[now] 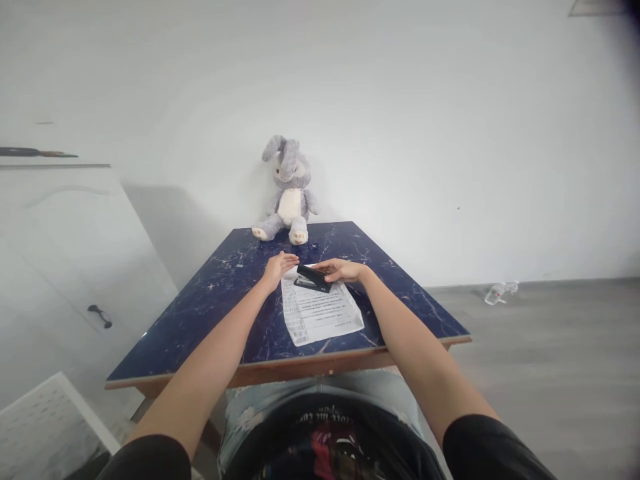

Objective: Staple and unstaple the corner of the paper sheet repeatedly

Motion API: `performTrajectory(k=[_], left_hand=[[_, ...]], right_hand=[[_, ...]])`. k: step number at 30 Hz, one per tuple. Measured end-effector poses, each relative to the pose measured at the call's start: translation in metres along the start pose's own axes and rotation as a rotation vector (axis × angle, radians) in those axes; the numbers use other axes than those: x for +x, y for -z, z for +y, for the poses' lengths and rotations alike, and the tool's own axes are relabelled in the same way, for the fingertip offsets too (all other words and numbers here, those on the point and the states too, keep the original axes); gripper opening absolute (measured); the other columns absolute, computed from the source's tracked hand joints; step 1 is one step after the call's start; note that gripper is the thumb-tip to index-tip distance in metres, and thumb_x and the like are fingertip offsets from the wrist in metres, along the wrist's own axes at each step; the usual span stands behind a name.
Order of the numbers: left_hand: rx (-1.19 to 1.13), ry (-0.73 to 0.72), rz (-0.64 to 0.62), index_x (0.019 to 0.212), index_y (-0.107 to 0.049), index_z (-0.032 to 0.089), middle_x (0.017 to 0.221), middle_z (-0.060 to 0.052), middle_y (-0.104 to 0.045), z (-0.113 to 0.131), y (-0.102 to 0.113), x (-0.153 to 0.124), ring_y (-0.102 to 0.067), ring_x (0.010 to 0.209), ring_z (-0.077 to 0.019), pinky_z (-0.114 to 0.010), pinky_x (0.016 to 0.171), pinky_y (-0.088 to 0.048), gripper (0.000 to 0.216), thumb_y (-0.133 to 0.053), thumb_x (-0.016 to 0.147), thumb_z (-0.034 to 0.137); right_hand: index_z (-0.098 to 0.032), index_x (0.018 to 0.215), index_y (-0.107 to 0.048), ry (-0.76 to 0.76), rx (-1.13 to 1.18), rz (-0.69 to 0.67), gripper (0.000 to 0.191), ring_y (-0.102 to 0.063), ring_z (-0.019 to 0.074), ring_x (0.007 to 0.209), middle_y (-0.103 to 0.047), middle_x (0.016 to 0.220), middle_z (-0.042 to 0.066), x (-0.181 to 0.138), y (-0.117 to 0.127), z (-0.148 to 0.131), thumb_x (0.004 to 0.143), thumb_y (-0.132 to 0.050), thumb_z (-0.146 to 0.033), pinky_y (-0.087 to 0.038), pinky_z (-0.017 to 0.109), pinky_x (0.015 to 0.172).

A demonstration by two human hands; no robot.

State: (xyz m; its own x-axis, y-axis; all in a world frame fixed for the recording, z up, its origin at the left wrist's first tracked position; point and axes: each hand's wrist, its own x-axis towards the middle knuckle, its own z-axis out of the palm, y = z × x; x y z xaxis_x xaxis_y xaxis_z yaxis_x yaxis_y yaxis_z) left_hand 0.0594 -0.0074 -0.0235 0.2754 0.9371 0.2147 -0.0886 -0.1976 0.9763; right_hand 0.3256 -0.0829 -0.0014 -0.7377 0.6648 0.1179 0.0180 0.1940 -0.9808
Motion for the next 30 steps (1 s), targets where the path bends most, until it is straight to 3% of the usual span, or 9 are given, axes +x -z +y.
performTrajectory(k=[3, 8, 12, 15, 17, 23, 30], left_hand=[[-0.145, 0.140, 0.028, 0.082, -0.076, 0.011, 0.103, -0.022, -0.078, -0.004, -0.006, 0.000, -0.075, 0.096, -0.0263, -0.038, 0.099, -0.054, 0.063, -0.042, 0.102, 0.060], [-0.125, 0.162, 0.040, 0.079, -0.076, 0.010, 0.101, -0.023, -0.078, -0.005, -0.007, 0.000, -0.076, 0.090, -0.0245, -0.036, 0.093, -0.055, 0.071, -0.035, 0.105, 0.062], [-0.119, 0.169, 0.022, 0.081, -0.076, 0.010, 0.098, -0.022, -0.078, -0.003, -0.007, 0.000, -0.075, 0.089, -0.0242, -0.034, 0.090, -0.056, 0.070, -0.037, 0.104, 0.063], [-0.133, 0.173, 0.005, 0.081, -0.076, 0.011, 0.096, -0.020, -0.079, -0.001, -0.005, 0.000, -0.075, 0.089, -0.0238, -0.034, 0.090, -0.056, 0.068, -0.039, 0.104, 0.063], [-0.174, 0.187, 0.006, 0.081, -0.075, 0.012, 0.095, -0.020, -0.079, 0.001, -0.003, 0.001, -0.075, 0.090, -0.0243, -0.035, 0.090, -0.056, 0.066, -0.039, 0.104, 0.061], [-0.339, 0.258, 0.006, 0.088, -0.075, 0.011, 0.091, -0.017, -0.077, 0.008, -0.002, 0.000, -0.074, 0.087, -0.0233, -0.035, 0.088, -0.056, 0.062, -0.039, 0.105, 0.059], [-0.371, 0.371, -0.124, 0.095, -0.078, 0.009, 0.083, -0.016, -0.075, 0.015, 0.001, -0.004, -0.068, 0.070, -0.0236, -0.038, 0.078, -0.056, 0.073, -0.034, 0.102, 0.067]], right_hand=[[-0.018, 0.143, -0.063, -0.015, 0.034, 0.007, 0.077, -0.053, 0.0293, 0.139, -0.058, 0.150, 0.014, -0.001, 0.002, 0.005, 0.073, -0.092, -0.035, -0.039, 0.042, 0.117], [-0.017, 0.147, -0.059, -0.035, -0.051, 0.018, 0.076, -0.057, 0.0282, 0.133, -0.060, 0.148, 0.013, -0.001, -0.001, 0.001, 0.079, -0.087, -0.040, -0.043, 0.039, 0.112], [-0.016, 0.137, -0.066, -0.051, -0.347, 0.132, 0.066, -0.065, 0.0273, 0.113, -0.071, 0.129, 0.011, 0.015, -0.014, -0.006, 0.080, -0.083, -0.044, -0.050, 0.036, 0.098], [-0.014, 0.120, -0.073, -0.099, -0.633, 0.230, 0.055, -0.067, 0.0255, 0.094, -0.075, 0.104, 0.006, 0.031, -0.022, -0.005, 0.069, -0.086, -0.033, -0.051, 0.033, 0.086], [-0.014, 0.115, -0.074, -0.089, -0.709, 0.249, 0.049, -0.066, 0.0251, 0.090, -0.074, 0.099, 0.004, 0.037, -0.025, -0.004, 0.068, -0.082, -0.026, -0.050, 0.033, 0.083], [-0.016, 0.127, -0.069, 0.190, -0.774, 0.417, 0.061, -0.065, 0.0286, 0.111, -0.072, 0.123, 0.008, 0.038, -0.027, -0.004, 0.066, -0.068, -0.014, -0.046, 0.038, 0.102], [-0.016, 0.131, -0.069, 0.206, -0.717, 0.333, 0.063, -0.068, 0.0274, 0.110, -0.072, 0.122, 0.007, 0.038, -0.030, -0.004, 0.068, -0.070, -0.015, -0.048, 0.034, 0.098]])
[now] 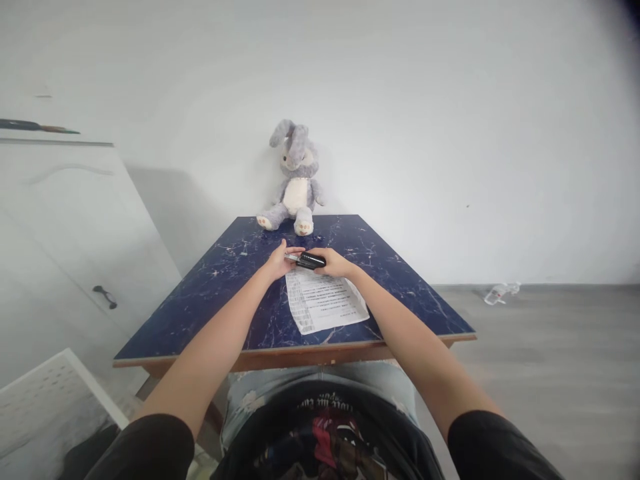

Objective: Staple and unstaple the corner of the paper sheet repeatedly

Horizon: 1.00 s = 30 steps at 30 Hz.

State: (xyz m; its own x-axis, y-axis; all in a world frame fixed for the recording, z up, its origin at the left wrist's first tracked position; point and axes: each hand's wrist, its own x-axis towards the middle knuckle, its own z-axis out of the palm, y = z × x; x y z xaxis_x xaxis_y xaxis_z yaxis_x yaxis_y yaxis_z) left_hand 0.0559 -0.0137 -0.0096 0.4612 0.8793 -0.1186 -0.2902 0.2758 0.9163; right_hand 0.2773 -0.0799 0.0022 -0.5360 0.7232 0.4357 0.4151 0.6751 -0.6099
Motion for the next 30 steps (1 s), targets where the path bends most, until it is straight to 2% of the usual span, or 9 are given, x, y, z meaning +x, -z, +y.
performTrajectory(k=[6, 10, 15, 18, 21, 24, 26, 28, 30], left_hand=[[0.003, 0.037, -0.045, 0.097, -0.077, 0.009, 0.093, -0.020, -0.076, 0.003, 0.004, -0.002, -0.071, 0.080, -0.0280, -0.041, 0.083, -0.057, 0.070, -0.035, 0.102, 0.065], [-0.020, 0.058, -0.010, 0.097, -0.076, 0.010, 0.088, -0.019, -0.075, 0.003, 0.006, 0.000, -0.072, 0.081, -0.0278, -0.042, 0.083, -0.059, 0.062, -0.035, 0.104, 0.057], [-0.106, 0.090, 0.103, 0.092, -0.069, 0.014, 0.079, -0.015, -0.071, 0.002, 0.002, 0.007, -0.073, 0.081, -0.0264, -0.041, 0.085, -0.061, 0.052, -0.033, 0.107, 0.050], [-0.130, 0.094, 0.079, 0.091, -0.067, 0.015, 0.086, -0.016, -0.072, 0.000, 0.000, 0.010, -0.074, 0.086, -0.0242, -0.036, 0.086, -0.061, 0.047, -0.034, 0.108, 0.045], [-0.123, 0.072, 0.098, 0.090, -0.065, 0.016, 0.089, -0.015, -0.072, -0.002, -0.001, 0.012, -0.074, 0.087, -0.0223, -0.034, 0.086, -0.061, 0.033, -0.043, 0.107, 0.034], [-0.084, 0.009, 0.159, 0.088, -0.063, 0.015, 0.090, -0.014, -0.072, -0.002, 0.001, 0.016, -0.074, 0.088, -0.0215, -0.035, 0.090, -0.061, 0.018, -0.052, 0.102, 0.017], [-0.067, -0.043, 0.218, 0.089, -0.063, 0.015, 0.092, -0.014, -0.072, -0.003, 0.004, 0.018, -0.075, 0.092, -0.0222, -0.037, 0.095, -0.061, 0.014, -0.053, 0.098, 0.010], [-0.048, -0.084, 0.275, 0.092, -0.064, 0.015, 0.091, -0.013, -0.072, -0.004, 0.007, 0.018, -0.075, 0.093, -0.0237, -0.041, 0.096, -0.061, 0.012, -0.055, 0.095, 0.007], [-0.032, -0.126, 0.325, 0.094, -0.064, 0.016, 0.087, -0.012, -0.071, -0.005, 0.010, 0.018, -0.076, 0.093, -0.0241, -0.043, 0.096, -0.062, 0.010, -0.059, 0.092, 0.007]], right_hand=[[-0.015, 0.128, -0.070, -0.004, 0.017, -0.025, 0.059, -0.068, 0.0276, 0.109, -0.074, 0.119, 0.006, -0.001, 0.003, 0.001, 0.069, -0.072, -0.017, -0.049, 0.035, 0.098], [-0.017, 0.130, -0.069, 0.093, -0.083, -0.016, 0.059, -0.067, 0.0265, 0.112, -0.071, 0.124, 0.007, -0.003, 0.005, -0.007, 0.071, -0.066, -0.011, -0.048, 0.036, 0.101], [-0.026, 0.142, -0.064, 0.108, -0.618, 0.037, 0.070, -0.058, 0.0282, 0.124, -0.057, 0.147, 0.010, -0.004, 0.005, -0.020, 0.077, -0.059, 0.000, -0.045, 0.037, 0.103], [-0.029, 0.142, -0.063, 0.115, -0.910, 0.009, 0.063, -0.055, 0.0297, 0.123, -0.056, 0.148, 0.012, -0.002, 0.002, -0.026, 0.086, -0.057, 0.000, -0.041, 0.040, 0.103], [-0.028, 0.143, -0.062, 0.108, -1.026, 0.030, 0.054, -0.054, 0.0301, 0.122, -0.053, 0.150, 0.014, 0.000, -0.001, -0.029, 0.095, -0.052, -0.004, -0.040, 0.042, 0.102], [-0.027, 0.145, -0.060, 0.062, -1.013, 0.066, 0.054, -0.052, 0.0321, 0.126, -0.050, 0.154, 0.016, 0.001, -0.004, -0.028, 0.096, -0.053, -0.007, -0.040, 0.045, 0.105], [-0.026, 0.147, -0.059, -0.021, -0.909, 0.111, 0.058, -0.052, 0.0335, 0.128, -0.053, 0.151, 0.017, 0.002, -0.004, -0.023, 0.092, -0.059, -0.007, -0.042, 0.046, 0.106], [-0.022, 0.142, -0.064, -0.206, -0.702, 0.180, 0.056, -0.059, 0.0333, 0.121, -0.064, 0.136, 0.016, 0.004, -0.003, -0.014, 0.087, -0.066, -0.010, -0.048, 0.042, 0.101], [-0.018, 0.125, -0.073, -0.453, -0.451, 0.228, 0.043, -0.067, 0.0309, 0.104, -0.073, 0.108, 0.012, 0.005, 0.001, -0.003, 0.082, -0.074, -0.019, -0.053, 0.036, 0.088]])
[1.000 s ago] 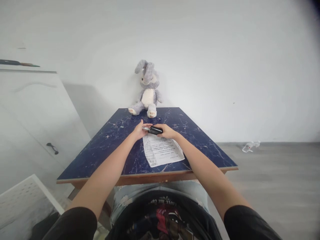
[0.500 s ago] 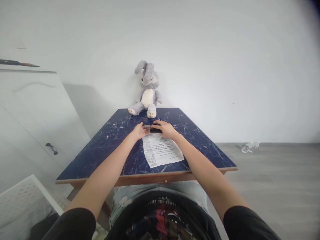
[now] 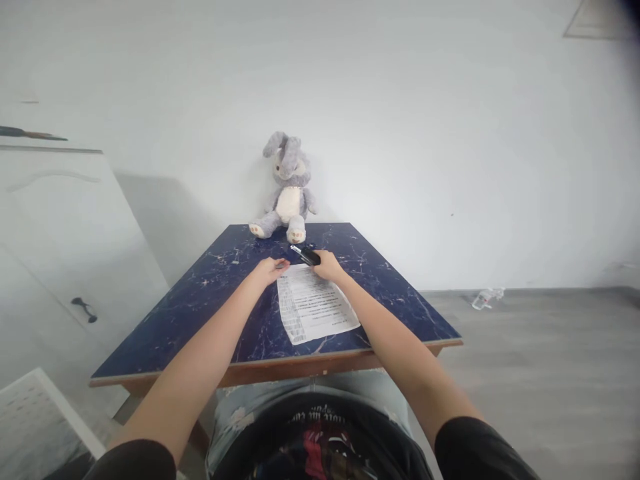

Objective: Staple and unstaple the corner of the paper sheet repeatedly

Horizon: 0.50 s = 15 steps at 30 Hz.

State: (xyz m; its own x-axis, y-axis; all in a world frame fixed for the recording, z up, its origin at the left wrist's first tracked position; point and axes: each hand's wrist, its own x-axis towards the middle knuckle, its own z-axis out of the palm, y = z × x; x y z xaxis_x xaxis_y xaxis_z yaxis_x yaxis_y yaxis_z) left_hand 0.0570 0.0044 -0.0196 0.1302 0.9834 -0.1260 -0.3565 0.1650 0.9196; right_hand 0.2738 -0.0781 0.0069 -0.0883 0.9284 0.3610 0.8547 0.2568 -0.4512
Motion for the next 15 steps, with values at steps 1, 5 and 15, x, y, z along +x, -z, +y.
performTrajectory(k=[1, 5, 15], left_hand=[[0.002, -0.032, 0.023, 0.093, -0.064, 0.016, 0.086, -0.011, -0.072, 0.000, 0.001, -0.001, -0.076, 0.093, -0.0233, -0.042, 0.096, -0.061, 0.010, -0.061, 0.091, 0.007], [-0.020, -0.216, 0.065, 0.092, -0.061, 0.016, 0.090, -0.010, -0.073, 0.005, -0.006, -0.008, -0.076, 0.090, -0.0179, -0.037, 0.099, -0.059, 0.010, -0.060, 0.091, 0.006], [0.140, -0.467, -0.441, 0.116, -0.059, 0.017, 0.105, -0.015, -0.078, 0.017, -0.028, -0.046, -0.078, 0.097, -0.0261, -0.043, 0.095, -0.060, 0.037, -0.078, 0.088, 0.034]], right_hand=[[-0.017, 0.113, -0.076, -0.102, 0.093, -0.041, 0.034, -0.068, 0.0289, 0.094, -0.073, 0.095, 0.009, 0.003, -0.001, 0.005, 0.080, -0.077, -0.023, -0.053, 0.034, 0.081], [-0.018, 0.083, -0.076, -0.184, 0.220, -0.158, 0.021, -0.066, 0.0219, 0.076, -0.065, 0.071, 0.002, 0.009, 0.000, 0.020, 0.070, -0.086, -0.030, -0.048, 0.027, 0.066], [-0.021, 0.126, -0.072, 0.298, 0.205, 0.312, 0.046, -0.059, 0.0237, 0.106, -0.065, 0.117, 0.010, -0.002, 0.017, -0.003, 0.087, -0.080, -0.045, -0.041, 0.043, 0.105]])
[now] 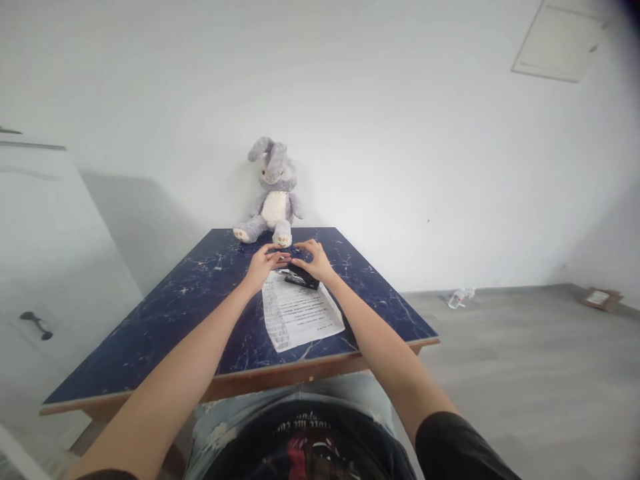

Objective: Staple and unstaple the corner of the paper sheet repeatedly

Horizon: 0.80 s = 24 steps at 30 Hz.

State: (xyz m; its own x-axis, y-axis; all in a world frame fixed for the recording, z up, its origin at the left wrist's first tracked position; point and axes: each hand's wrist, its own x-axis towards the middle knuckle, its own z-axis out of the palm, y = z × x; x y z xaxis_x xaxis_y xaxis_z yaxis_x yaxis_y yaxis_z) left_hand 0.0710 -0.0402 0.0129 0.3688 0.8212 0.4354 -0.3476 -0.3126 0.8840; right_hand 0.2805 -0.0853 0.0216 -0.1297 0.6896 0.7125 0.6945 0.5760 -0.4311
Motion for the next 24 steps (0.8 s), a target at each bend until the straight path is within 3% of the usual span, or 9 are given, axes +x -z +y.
performTrajectory(k=[3, 6, 11, 13, 16, 18, 21, 22, 24], left_hand=[[-0.039, -0.003, -0.102, 0.121, -0.058, 0.017, 0.109, -0.017, -0.078, 0.005, -0.003, -0.004, -0.076, 0.105, -0.0291, -0.045, 0.100, -0.057, 0.051, -0.083, 0.083, 0.040], [-0.032, 0.026, -0.150, 0.124, -0.057, 0.016, 0.108, -0.016, -0.078, 0.007, -0.006, -0.007, -0.077, 0.098, -0.0276, -0.044, 0.099, -0.057, 0.059, -0.085, 0.080, 0.044], [0.029, 0.012, -0.182, 0.124, -0.057, 0.016, 0.108, -0.016, -0.079, 0.008, -0.011, -0.005, -0.077, 0.098, -0.0264, -0.042, 0.096, -0.058, 0.062, -0.084, 0.080, 0.049], [0.129, -0.016, -0.100, 0.124, -0.057, 0.016, 0.107, -0.015, -0.079, 0.011, -0.005, -0.002, -0.077, 0.095, -0.0263, -0.041, 0.089, -0.061, 0.057, -0.077, 0.085, 0.053], [0.520, -0.054, 0.334, 0.113, -0.063, 0.016, 0.097, -0.015, -0.078, 0.016, 0.023, 0.003, -0.077, 0.087, -0.0273, -0.041, 0.079, -0.062, 0.038, -0.053, 0.100, 0.050], [0.941, -0.047, 0.562, 0.111, -0.068, 0.015, 0.114, -0.020, -0.074, 0.016, 0.054, 0.004, -0.071, 0.113, -0.0330, -0.047, 0.096, -0.057, 0.027, -0.052, 0.099, 0.033], [1.379, 0.141, 0.694, 0.135, -0.063, 0.014, 0.155, -0.027, -0.048, 0.009, 0.098, 0.000, -0.044, 0.145, -0.0426, -0.060, 0.110, -0.044, 0.046, -0.058, 0.090, 0.020], [1.431, 0.255, 0.679, 0.139, -0.061, 0.014, 0.159, -0.027, -0.043, 0.006, 0.110, -0.002, -0.041, 0.147, -0.0443, -0.062, 0.110, -0.043, 0.051, -0.060, 0.089, 0.020], [1.480, 0.450, 0.593, 0.135, -0.065, 0.014, 0.155, -0.027, -0.049, 0.002, 0.123, -0.005, -0.041, 0.147, -0.0462, -0.063, 0.109, -0.043, 0.049, -0.061, 0.087, 0.019]], right_hand=[[-0.023, 0.121, -0.076, 0.159, 0.007, -0.008, 0.039, -0.056, 0.0239, 0.105, -0.062, 0.110, 0.008, 0.000, 0.000, -0.008, 0.088, -0.081, -0.041, -0.042, 0.042, 0.104], [-0.023, 0.110, -0.081, 0.194, -0.034, -0.018, 0.022, -0.055, 0.0238, 0.101, -0.059, 0.103, 0.008, -0.001, -0.003, -0.010, 0.092, -0.076, -0.035, -0.044, 0.042, 0.099], [-0.023, 0.096, -0.082, 0.234, 0.048, 0.054, 0.013, -0.058, 0.0230, 0.098, -0.063, 0.101, 0.008, 0.000, -0.006, -0.009, 0.095, -0.072, -0.032, -0.046, 0.042, 0.098], [-0.023, 0.095, -0.081, 0.211, 0.085, 0.114, 0.013, -0.059, 0.0229, 0.098, -0.064, 0.100, 0.007, 0.002, -0.003, -0.005, 0.095, -0.071, -0.032, -0.048, 0.041, 0.096], [-0.021, 0.092, -0.081, 0.064, -0.008, 0.213, 0.012, -0.061, 0.0235, 0.099, -0.067, 0.099, 0.008, 0.003, 0.007, 0.015, 0.092, -0.072, -0.030, -0.049, 0.040, 0.097], [-0.020, 0.088, -0.081, -0.131, -0.174, 0.192, 0.009, -0.063, 0.0247, 0.100, -0.070, 0.098, 0.009, -0.001, 0.018, 0.037, 0.088, -0.072, -0.024, -0.049, 0.040, 0.097], [-0.020, 0.083, -0.081, -0.521, -0.379, 0.043, 0.011, -0.067, 0.0261, 0.099, -0.075, 0.096, 0.011, -0.015, 0.032, 0.072, 0.082, -0.071, -0.016, -0.051, 0.034, 0.089], [-0.019, 0.081, -0.081, -0.599, -0.399, 0.023, 0.013, -0.069, 0.0263, 0.095, -0.076, 0.092, 0.012, -0.020, 0.036, 0.082, 0.079, -0.070, -0.013, -0.052, 0.033, 0.085], [-0.018, 0.080, -0.081, -0.687, -0.405, 0.013, 0.015, -0.072, 0.0265, 0.088, -0.077, 0.086, 0.013, -0.029, 0.040, 0.095, 0.075, -0.069, -0.010, -0.052, 0.031, 0.078]])
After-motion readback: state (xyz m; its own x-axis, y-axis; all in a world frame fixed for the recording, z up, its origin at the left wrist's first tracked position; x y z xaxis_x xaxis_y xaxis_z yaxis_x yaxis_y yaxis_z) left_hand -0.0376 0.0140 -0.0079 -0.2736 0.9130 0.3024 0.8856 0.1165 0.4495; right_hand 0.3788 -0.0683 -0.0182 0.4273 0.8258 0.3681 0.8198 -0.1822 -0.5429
